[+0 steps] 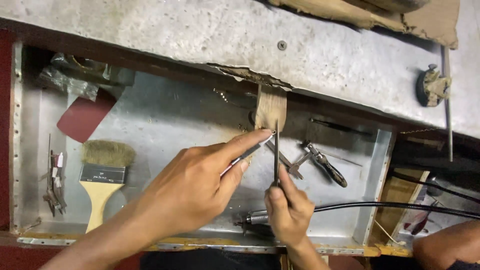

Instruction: Filing a small metal component held in pliers at a jewelry workbench to smooth the edges.

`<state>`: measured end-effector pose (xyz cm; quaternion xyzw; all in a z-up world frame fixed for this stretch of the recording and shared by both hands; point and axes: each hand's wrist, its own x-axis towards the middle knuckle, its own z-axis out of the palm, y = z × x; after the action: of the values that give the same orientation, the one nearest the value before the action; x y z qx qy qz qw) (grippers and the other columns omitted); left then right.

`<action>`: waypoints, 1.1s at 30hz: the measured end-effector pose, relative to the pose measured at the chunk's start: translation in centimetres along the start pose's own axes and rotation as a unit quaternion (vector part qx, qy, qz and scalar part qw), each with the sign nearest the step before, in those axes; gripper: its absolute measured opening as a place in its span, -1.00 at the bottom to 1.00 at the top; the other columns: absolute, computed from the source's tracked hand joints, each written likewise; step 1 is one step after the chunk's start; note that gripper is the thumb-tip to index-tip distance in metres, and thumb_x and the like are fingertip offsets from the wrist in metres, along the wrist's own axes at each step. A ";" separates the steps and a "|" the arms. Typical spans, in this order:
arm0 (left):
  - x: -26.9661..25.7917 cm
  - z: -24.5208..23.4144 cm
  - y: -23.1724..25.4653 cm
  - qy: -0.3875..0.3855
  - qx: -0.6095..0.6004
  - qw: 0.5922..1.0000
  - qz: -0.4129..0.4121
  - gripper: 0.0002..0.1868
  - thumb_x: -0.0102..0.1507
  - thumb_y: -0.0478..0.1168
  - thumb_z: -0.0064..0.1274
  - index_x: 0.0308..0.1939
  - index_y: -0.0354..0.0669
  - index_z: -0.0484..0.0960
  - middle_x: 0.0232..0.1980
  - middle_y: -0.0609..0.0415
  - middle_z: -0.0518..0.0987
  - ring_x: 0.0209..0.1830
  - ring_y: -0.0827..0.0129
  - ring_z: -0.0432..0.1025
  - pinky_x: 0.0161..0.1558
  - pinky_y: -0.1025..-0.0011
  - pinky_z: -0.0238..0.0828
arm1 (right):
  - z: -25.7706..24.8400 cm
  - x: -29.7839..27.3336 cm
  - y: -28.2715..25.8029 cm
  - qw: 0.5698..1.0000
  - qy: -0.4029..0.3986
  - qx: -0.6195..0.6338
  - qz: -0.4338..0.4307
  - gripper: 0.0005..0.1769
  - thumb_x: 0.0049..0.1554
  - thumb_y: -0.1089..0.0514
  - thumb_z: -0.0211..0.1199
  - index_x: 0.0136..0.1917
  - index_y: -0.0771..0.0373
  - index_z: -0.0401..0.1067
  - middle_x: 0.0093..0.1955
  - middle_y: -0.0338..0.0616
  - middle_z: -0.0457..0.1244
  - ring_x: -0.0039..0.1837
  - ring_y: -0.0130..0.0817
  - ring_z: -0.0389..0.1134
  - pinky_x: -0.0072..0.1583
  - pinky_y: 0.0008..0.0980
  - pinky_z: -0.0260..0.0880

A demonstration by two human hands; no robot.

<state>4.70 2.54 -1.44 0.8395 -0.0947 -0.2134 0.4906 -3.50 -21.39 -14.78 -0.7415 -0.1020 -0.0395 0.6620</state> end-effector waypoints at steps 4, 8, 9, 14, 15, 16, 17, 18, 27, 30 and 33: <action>-0.4 1.2 -0.2 0.022 -0.013 0.998 0.064 -0.42 0.36 -0.24 -0.15 0.50 0.01 0.26 0.34 -0.07 0.60 -0.81 0.36 0.36 -0.69 0.26 0.37 | 1.7 1.1 -2.1 0.985 0.034 -0.165 0.034 -0.54 0.29 0.28 0.07 0.45 0.39 0.27 -0.47 -0.24 0.22 -0.45 -0.57 0.20 -0.34 -0.56 0.30; -0.5 2.2 -0.3 0.104 -0.018 0.989 0.106 -0.46 0.38 -0.27 -0.17 0.48 -0.08 0.28 0.34 -0.17 0.58 0.01 0.01 0.60 -0.07 0.17 0.53 | 5.0 -0.7 -0.4 0.989 0.130 -0.017 0.069 -0.49 0.29 0.31 0.07 0.49 0.35 0.24 -0.45 -0.22 0.05 -0.45 -0.49 0.04 -0.36 -0.48 0.18; -0.8 2.6 -0.4 0.107 -0.021 0.990 0.084 -0.46 0.38 -0.26 -0.17 0.48 -0.05 0.29 0.28 -0.14 0.63 -0.20 0.07 0.64 -0.28 0.21 0.54 | 5.8 -2.5 0.5 0.980 0.168 0.093 0.050 -0.48 0.30 0.38 0.07 0.52 0.38 0.20 -0.41 -0.20 -0.08 -0.44 -0.45 -0.07 -0.38 -0.45 0.08; -0.8 3.7 -0.4 0.129 -0.035 0.987 0.091 -0.47 0.39 -0.28 -0.17 0.47 -0.03 0.29 0.38 -0.16 0.56 0.08 0.06 0.63 -0.06 0.26 0.58 | 6.0 -0.5 -1.7 0.984 0.149 -0.031 0.090 -0.47 0.35 0.18 0.05 0.56 0.26 0.15 -0.48 -0.32 0.09 -0.41 -0.61 0.03 -0.34 -0.55 0.20; -0.9 3.7 -0.3 0.128 -0.036 0.988 0.079 -0.46 0.38 -0.28 -0.17 0.48 -0.02 0.28 0.39 -0.19 0.54 0.02 0.03 0.64 -0.11 0.24 0.61 | 6.1 -0.8 -1.9 0.985 0.142 -0.060 0.082 -0.48 0.35 0.16 0.05 0.54 0.27 0.15 -0.51 -0.29 0.08 -0.47 -0.58 0.04 -0.42 -0.51 0.19; -0.7 3.5 -0.2 0.132 -0.035 0.987 0.083 -0.46 0.38 -0.28 -0.17 0.48 -0.02 0.28 0.39 -0.19 0.54 0.02 0.03 0.64 -0.11 0.24 0.61 | 5.9 -0.7 -1.6 0.985 0.141 -0.059 0.076 -0.48 0.35 0.16 0.05 0.54 0.27 0.15 -0.51 -0.29 0.08 -0.47 -0.58 0.04 -0.42 -0.51 0.19; -0.7 3.5 -0.3 0.131 -0.036 0.987 0.089 -0.47 0.39 -0.29 -0.18 0.48 -0.06 0.28 0.41 -0.17 0.52 0.18 0.03 0.57 0.03 0.22 0.57 | 5.7 -1.0 -1.4 0.974 0.143 -0.151 0.089 -0.48 0.33 0.13 0.06 0.51 0.29 0.22 -0.47 -0.24 0.13 -0.43 -0.53 0.08 -0.34 -0.45 0.23; -0.8 3.6 -0.4 0.130 -0.037 0.986 0.095 -0.47 0.39 -0.29 -0.19 0.48 -0.10 0.29 0.43 -0.15 0.50 0.34 0.02 0.50 0.18 0.20 0.52 | 5.5 -1.5 -1.1 0.955 0.142 -0.241 0.101 -0.48 0.30 0.11 0.07 0.47 0.32 0.29 -0.43 -0.19 0.18 -0.40 -0.48 0.12 -0.27 -0.38 0.27; -0.6 2.4 0.0 0.107 -0.026 0.989 0.096 -0.46 0.37 -0.28 -0.15 0.46 -0.07 0.31 0.36 -0.12 0.58 0.18 0.02 0.58 0.04 0.17 0.53 | 5.0 -0.4 -1.8 0.962 0.131 -0.209 0.114 -0.48 0.30 0.16 0.09 0.51 0.19 0.25 -0.45 -0.30 0.15 -0.39 -0.55 0.09 -0.24 -0.47 0.30; -0.4 1.0 0.6 0.013 -0.022 0.999 -0.025 -0.40 0.36 -0.17 -0.17 0.52 0.23 0.32 -0.54 0.06 0.60 -0.69 0.23 0.34 -0.50 0.23 0.26 | 4.7 0.1 -1.4 0.986 0.136 0.007 0.094 -0.49 0.30 0.33 0.09 0.51 0.34 0.22 -0.38 -0.20 0.00 -0.43 -0.46 0.04 -0.37 -0.49 0.21; 0.2 -0.7 0.8 -0.048 -0.012 0.997 -0.062 -0.36 0.34 -0.11 -0.19 0.55 0.35 0.32 -0.79 0.09 0.34 -0.82 0.30 0.15 -0.61 0.25 0.10 | 2.8 -1.6 -0.4 0.997 0.049 0.060 0.019 -0.47 0.31 0.42 0.04 0.53 0.40 0.15 -0.49 -0.30 0.02 -0.50 -0.50 0.01 -0.44 -0.52 0.08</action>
<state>5.23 2.64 -0.51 0.8267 -0.0637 -0.2844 0.4814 -5.33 -18.75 -15.02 -0.6993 -0.0581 -0.0568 0.7102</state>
